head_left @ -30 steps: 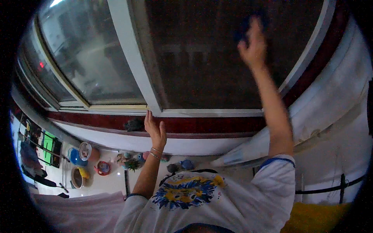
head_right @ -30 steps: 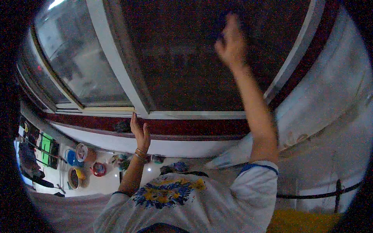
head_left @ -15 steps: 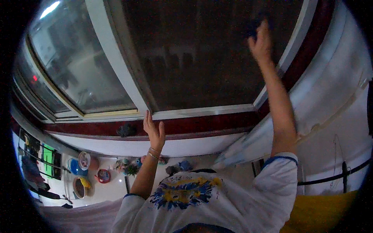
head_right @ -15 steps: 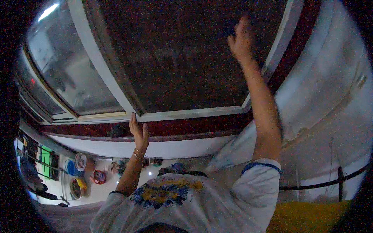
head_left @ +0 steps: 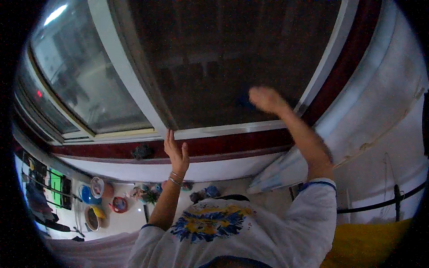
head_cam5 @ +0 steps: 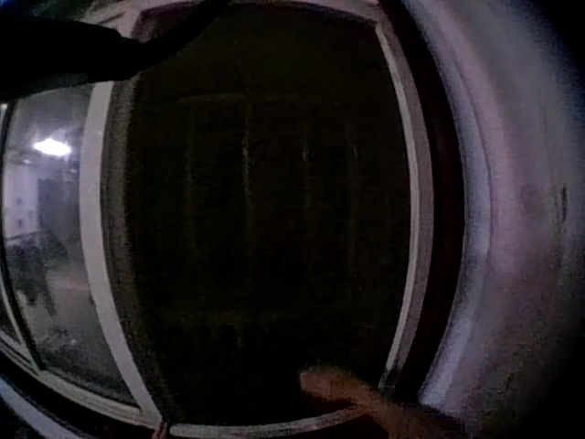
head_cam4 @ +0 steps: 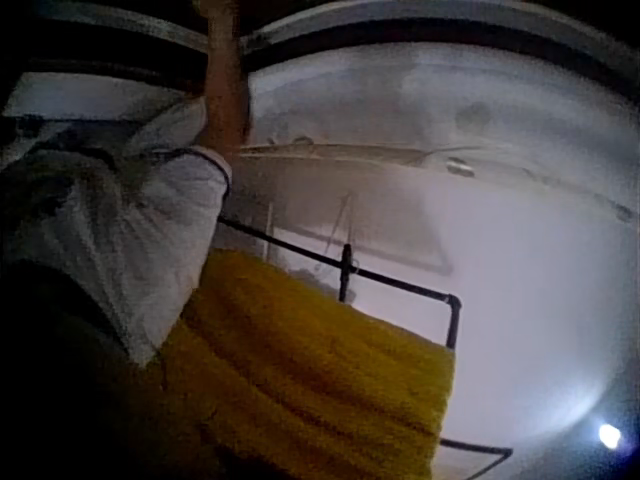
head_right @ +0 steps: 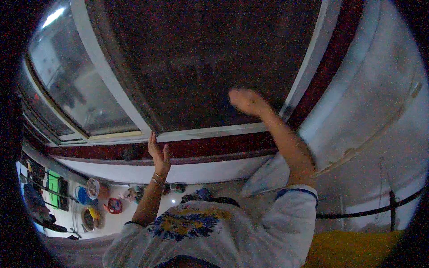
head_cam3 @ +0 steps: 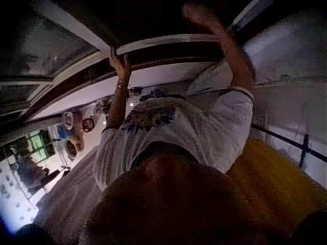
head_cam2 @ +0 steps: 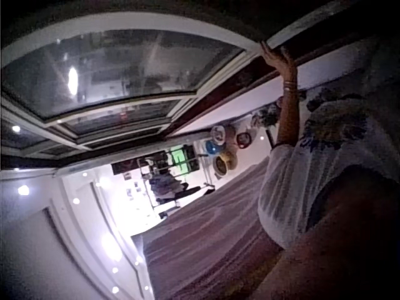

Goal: The person cleans a window screen and the surrounding frame using a blue cloth. They wipe the mesh surface and the metal bars, then dip the cloth into a bucket of water to rinse it before continuing to wipe the window frame and screen.

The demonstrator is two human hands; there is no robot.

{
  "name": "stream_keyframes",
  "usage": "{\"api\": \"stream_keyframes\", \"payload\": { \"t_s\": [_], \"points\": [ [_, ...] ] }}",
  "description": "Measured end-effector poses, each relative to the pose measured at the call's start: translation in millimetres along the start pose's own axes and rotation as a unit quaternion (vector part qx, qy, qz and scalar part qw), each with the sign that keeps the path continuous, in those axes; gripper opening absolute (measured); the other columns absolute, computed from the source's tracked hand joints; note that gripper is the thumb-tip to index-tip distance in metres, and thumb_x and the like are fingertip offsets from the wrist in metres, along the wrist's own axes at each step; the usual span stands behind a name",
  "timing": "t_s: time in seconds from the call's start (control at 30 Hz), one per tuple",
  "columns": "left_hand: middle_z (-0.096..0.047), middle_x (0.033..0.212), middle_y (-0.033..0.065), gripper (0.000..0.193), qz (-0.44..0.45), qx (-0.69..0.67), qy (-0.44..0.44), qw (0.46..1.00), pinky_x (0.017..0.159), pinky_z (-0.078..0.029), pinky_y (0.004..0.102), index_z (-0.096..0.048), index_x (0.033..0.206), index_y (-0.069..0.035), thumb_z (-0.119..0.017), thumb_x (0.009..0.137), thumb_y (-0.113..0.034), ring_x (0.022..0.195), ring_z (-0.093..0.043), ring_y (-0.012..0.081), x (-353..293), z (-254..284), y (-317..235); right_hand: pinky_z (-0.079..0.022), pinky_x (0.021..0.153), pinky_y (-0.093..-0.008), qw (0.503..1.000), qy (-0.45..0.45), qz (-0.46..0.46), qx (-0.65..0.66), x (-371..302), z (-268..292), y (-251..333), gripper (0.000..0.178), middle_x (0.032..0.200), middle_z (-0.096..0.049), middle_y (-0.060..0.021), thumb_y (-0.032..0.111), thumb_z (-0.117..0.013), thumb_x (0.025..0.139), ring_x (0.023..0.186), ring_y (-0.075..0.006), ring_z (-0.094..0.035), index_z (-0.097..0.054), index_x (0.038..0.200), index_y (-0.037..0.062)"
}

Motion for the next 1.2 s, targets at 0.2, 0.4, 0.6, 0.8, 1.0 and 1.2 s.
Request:
{"api": "stream_keyframes", "payload": {
  "t_s": [0.2, 0.4, 0.6, 0.8, 1.0, 1.2],
  "points": [
    [-0.026, 0.140, 0.0189, 0.057, 0.002, -0.012, -0.006, 1.000, 0.102, -0.018, 0.0437, -0.025, 0.135, -0.001, -0.045, 0.089, -0.028, 0.126, -0.025, 0.0344, 6.2, -1.2, -11.8, -0.040, 0.089, -0.0424, 0.836, -0.507, 0.026, -0.209, 2.7, 239.4, 3.1, 0.051, 0.121, -0.046, -0.0215, 0.001, -0.060, 0.066, 0.105, -0.0359, -0.048, -0.046, 0.114, -0.0008],
    [-0.026, 0.140, 0.0188, 0.057, 0.002, -0.023, -0.007, 1.000, 0.102, -0.018, 0.0438, -0.025, 0.135, -0.001, -0.046, 0.088, -0.026, 0.126, -0.026, 0.0349, 1.3, -6.1, -9.2, -0.044, 0.087, -0.0429, 0.984, -0.044, -0.120, 0.126, -6.1, -16.0, -10.5, 0.040, 0.120, -0.050, -0.0180, 0.006, -0.050, 0.078, 0.102, -0.0352, -0.054, -0.050, 0.118, 0.0049],
    [-0.026, 0.139, 0.0191, 0.057, 0.002, -0.020, -0.001, 1.000, 0.102, -0.018, 0.0436, -0.025, 0.135, -0.002, -0.046, 0.089, -0.026, 0.125, -0.026, 0.0350, 4.9, -3.9, -5.1, -0.046, 0.085, -0.0416, 0.995, -0.039, 0.070, -0.053, -27.4, -22.5, -20.9, 0.023, 0.108, -0.058, -0.0126, 0.011, -0.055, 0.078, 0.100, -0.0289, -0.055, -0.057, 0.100, 0.0057],
    [-0.027, 0.139, 0.0187, 0.056, -0.002, -0.026, -0.013, 1.000, 0.102, -0.018, 0.0432, -0.025, 0.136, -0.002, -0.046, 0.089, -0.026, 0.125, -0.027, 0.0346, 9.0, -4.1, -8.5, -0.042, 0.089, -0.0446, 0.814, -0.508, 0.012, -0.282, -11.0, 235.1, 1.3, 0.058, 0.120, -0.046, -0.0261, 0.006, -0.063, 0.067, 0.101, -0.0410, -0.051, -0.041, 0.120, -0.0022],
    [-0.027, 0.139, 0.0186, 0.057, 0.000, -0.019, -0.024, 1.000, 0.102, -0.018, 0.0432, -0.025, 0.136, -0.002, -0.046, 0.089, -0.026, 0.125, -0.027, 0.0344, 4.5, 1.7, -4.9, -0.039, 0.094, -0.0403, 0.963, -0.019, -0.269, 0.032, 6.5, 25.3, -8.5, 0.044, 0.128, -0.044, -0.0170, 0.007, -0.049, 0.080, 0.115, -0.0329, -0.044, -0.044, 0.123, 0.0010],
    [-0.027, 0.139, 0.0190, 0.058, 0.008, -0.015, -0.022, 1.000, 0.102, -0.019, 0.0430, -0.026, 0.135, -0.001, -0.046, 0.088, -0.028, 0.125, -0.027, 0.0344, 9.6, 1.7, 3.2, -0.043, 0.085, -0.0419, 0.990, 0.074, 0.039, -0.114, -30.5, -51.8, -3.0, 0.014, 0.099, -0.056, -0.0127, 0.015, -0.048, 0.084, 0.096, -0.0316, -0.053, -0.056, 0.090, 0.0061]
  ]
}}
Point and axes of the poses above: each hand's wrist, its own x-axis towards the middle knuckle, its own z-axis out of the back of the hand, y = z × x, the point moved 9 cm from there along x, towards the middle knuckle
